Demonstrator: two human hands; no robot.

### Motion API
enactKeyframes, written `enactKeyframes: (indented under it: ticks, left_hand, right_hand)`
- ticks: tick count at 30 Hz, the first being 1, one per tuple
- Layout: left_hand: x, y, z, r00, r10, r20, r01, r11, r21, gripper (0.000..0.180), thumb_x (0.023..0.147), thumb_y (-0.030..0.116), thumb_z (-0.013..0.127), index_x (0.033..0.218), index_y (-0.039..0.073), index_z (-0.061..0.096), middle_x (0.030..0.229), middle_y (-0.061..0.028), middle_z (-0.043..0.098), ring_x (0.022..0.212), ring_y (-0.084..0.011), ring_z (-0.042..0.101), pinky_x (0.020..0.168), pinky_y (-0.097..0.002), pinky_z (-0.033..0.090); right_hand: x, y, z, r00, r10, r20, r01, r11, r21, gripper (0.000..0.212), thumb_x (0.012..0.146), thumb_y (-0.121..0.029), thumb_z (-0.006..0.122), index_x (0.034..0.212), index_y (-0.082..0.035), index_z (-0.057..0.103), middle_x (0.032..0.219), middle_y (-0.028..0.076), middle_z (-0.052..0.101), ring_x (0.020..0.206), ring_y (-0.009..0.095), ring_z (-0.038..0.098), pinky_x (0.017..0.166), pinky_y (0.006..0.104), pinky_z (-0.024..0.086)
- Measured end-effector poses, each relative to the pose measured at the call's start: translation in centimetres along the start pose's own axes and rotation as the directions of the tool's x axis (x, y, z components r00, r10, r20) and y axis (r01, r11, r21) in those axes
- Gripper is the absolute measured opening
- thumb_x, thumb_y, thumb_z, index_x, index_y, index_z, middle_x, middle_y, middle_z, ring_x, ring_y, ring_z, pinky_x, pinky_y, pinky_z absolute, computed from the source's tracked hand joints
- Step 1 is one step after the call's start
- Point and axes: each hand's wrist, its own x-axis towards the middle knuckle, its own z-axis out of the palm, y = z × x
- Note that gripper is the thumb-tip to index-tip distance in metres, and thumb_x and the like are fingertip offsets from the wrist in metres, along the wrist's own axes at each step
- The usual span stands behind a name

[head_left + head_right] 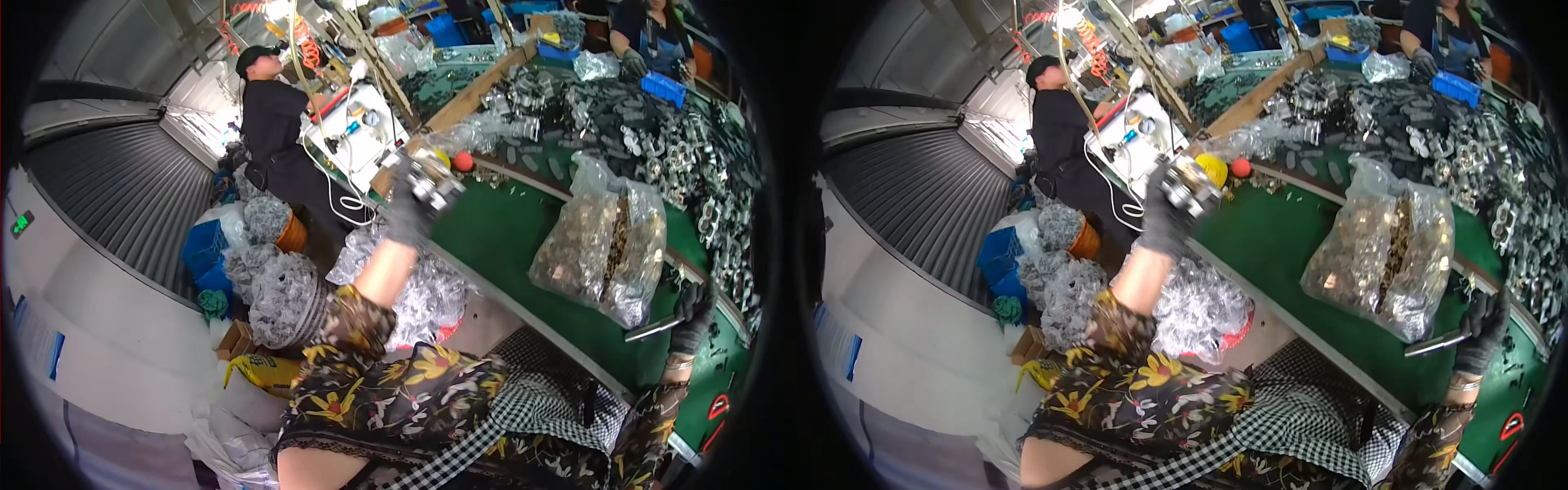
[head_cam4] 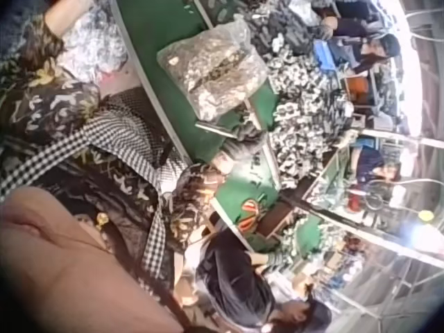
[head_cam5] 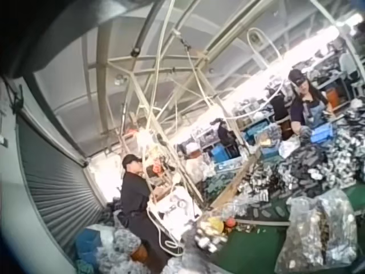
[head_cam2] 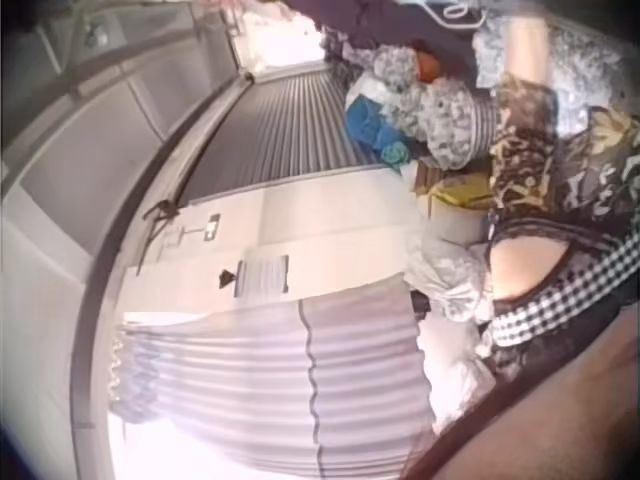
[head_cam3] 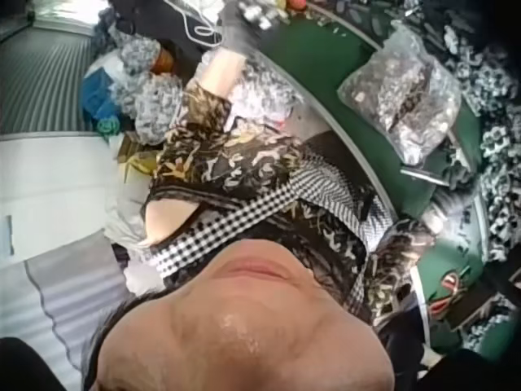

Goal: Packaging small metal components into plastic bags at an assembly station.

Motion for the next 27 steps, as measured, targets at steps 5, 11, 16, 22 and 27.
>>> enactKeyframes:
  ticks: [5,11,16,22,27]
  left_hand:
    - [9.3,12.3,-1.0,0.891,0.432,0.139,-0.452,0.820,0.351,0.045,0.079,0.051,0.060,0.104,0.014,0.058,0.093,-0.0045,0.064,0.081,-0.0237,0.062,0.073,-0.0430,0.053]
    - [15.9,21.1,-1.4,0.899,0.437,-0.040,-0.387,0.832,0.398,0.035,0.082,0.047,0.057,0.092,0.013,0.057,0.077,-0.0062,0.061,0.065,-0.0234,0.059,0.060,-0.0386,0.053]
    - [18.4,21.0,-0.2,0.913,0.336,-0.233,-0.222,0.885,0.409,0.041,0.080,0.051,0.057,0.097,0.013,0.058,0.082,-0.0088,0.061,0.071,-0.0245,0.059,0.061,-0.0367,0.052]
    - [20.8,25.3,-2.8,0.883,0.395,-0.254,-0.329,0.906,0.265,0.028,0.080,0.044,0.062,0.080,0.017,0.055,0.069,-0.0057,0.058,0.061,-0.0271,0.057,0.061,-0.0463,0.053]
    - [23.1,23.9,-1.3,0.925,0.285,-0.253,-0.211,0.936,0.282,0.029,0.081,0.045,0.063,0.084,0.017,0.056,0.073,-0.0060,0.059,0.063,-0.0281,0.056,0.062,-0.0473,0.053]
  right_hand:
    - [0.8,-0.7,-1.1,0.990,0.143,-0.009,-0.140,0.979,0.149,0.029,0.095,-0.032,0.045,0.077,-0.010,0.050,0.065,0.005,0.054,0.033,0.007,0.032,0.028,0.0198,0.026]
    - [0.6,-0.1,3.0,0.935,0.232,-0.268,-0.165,0.954,0.251,0.031,0.094,-0.035,0.046,0.073,-0.012,0.046,0.056,-0.002,0.039,0.033,0.006,0.029,0.028,0.0205,0.024]
    - [0.1,0.3,2.2,0.896,0.347,-0.278,-0.254,0.912,0.323,0.038,0.088,-0.042,0.053,0.065,-0.014,0.045,0.051,-0.001,0.041,0.034,0.011,0.033,0.030,0.0279,0.031]
    - [-0.4,-0.9,3.2,0.941,0.283,-0.188,-0.197,0.905,0.377,0.037,0.088,-0.039,0.053,0.063,-0.013,0.042,0.048,0.003,0.041,0.032,0.013,0.034,0.030,0.0295,0.035]
    - [-0.7,-1.7,2.6,0.944,0.261,-0.202,-0.173,0.913,0.368,0.036,0.089,-0.037,0.050,0.063,-0.014,0.042,0.048,0.003,0.040,0.033,0.013,0.032,0.031,0.0292,0.034]
